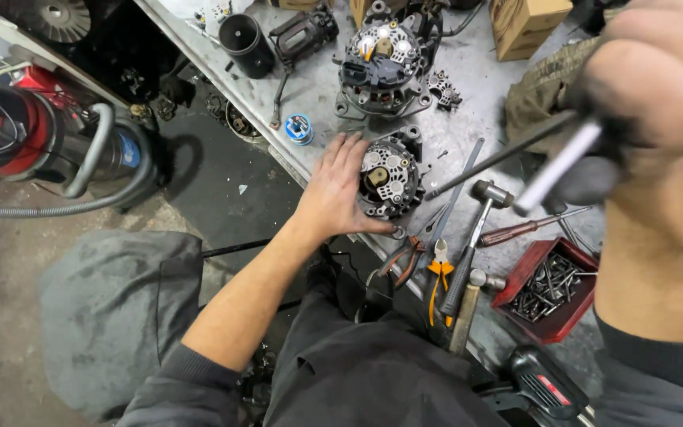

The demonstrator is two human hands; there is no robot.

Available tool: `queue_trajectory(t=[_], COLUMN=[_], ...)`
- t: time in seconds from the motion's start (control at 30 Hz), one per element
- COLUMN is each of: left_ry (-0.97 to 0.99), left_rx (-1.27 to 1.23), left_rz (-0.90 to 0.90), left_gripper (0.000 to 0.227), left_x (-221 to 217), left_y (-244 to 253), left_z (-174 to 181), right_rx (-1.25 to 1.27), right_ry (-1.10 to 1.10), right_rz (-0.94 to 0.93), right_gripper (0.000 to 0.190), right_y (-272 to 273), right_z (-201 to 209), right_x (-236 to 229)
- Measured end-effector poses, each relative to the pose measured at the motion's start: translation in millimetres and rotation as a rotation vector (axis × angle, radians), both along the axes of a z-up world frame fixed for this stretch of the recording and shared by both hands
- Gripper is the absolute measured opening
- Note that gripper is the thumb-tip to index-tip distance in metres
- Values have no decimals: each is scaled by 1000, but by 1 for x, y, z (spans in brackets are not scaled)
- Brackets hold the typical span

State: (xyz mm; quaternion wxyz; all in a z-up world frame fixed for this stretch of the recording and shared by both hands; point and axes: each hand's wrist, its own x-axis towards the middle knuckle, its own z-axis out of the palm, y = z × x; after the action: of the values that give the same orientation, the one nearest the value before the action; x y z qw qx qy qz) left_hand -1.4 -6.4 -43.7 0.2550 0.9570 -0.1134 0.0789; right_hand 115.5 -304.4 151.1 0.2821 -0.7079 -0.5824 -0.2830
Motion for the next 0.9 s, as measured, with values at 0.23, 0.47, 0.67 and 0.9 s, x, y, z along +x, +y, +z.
queue_trajectory(t=[0.23, 0.47, 0.67, 0.9], left_ry=[-48, -38, -31, -19], left_rx=[-35, -79, -66, 29], left_rz=[-9, -22, -44, -150], left_gripper=[136, 136, 137, 151], left_x=[-3, -5, -3, -2], left_y=[2, 3, 8, 15], left_z=[-6, -7, -1, 17], right_rx=[-7, -91, -44, -92], right_ry=[17, -80, -258, -483], right_rz=[-129, -124, 8, -152], right_gripper=[57, 36, 32, 17], right_y=[8, 27, 57, 61], right_z=[-14, -6, 20, 20], right_x=[2, -6, -10, -58])
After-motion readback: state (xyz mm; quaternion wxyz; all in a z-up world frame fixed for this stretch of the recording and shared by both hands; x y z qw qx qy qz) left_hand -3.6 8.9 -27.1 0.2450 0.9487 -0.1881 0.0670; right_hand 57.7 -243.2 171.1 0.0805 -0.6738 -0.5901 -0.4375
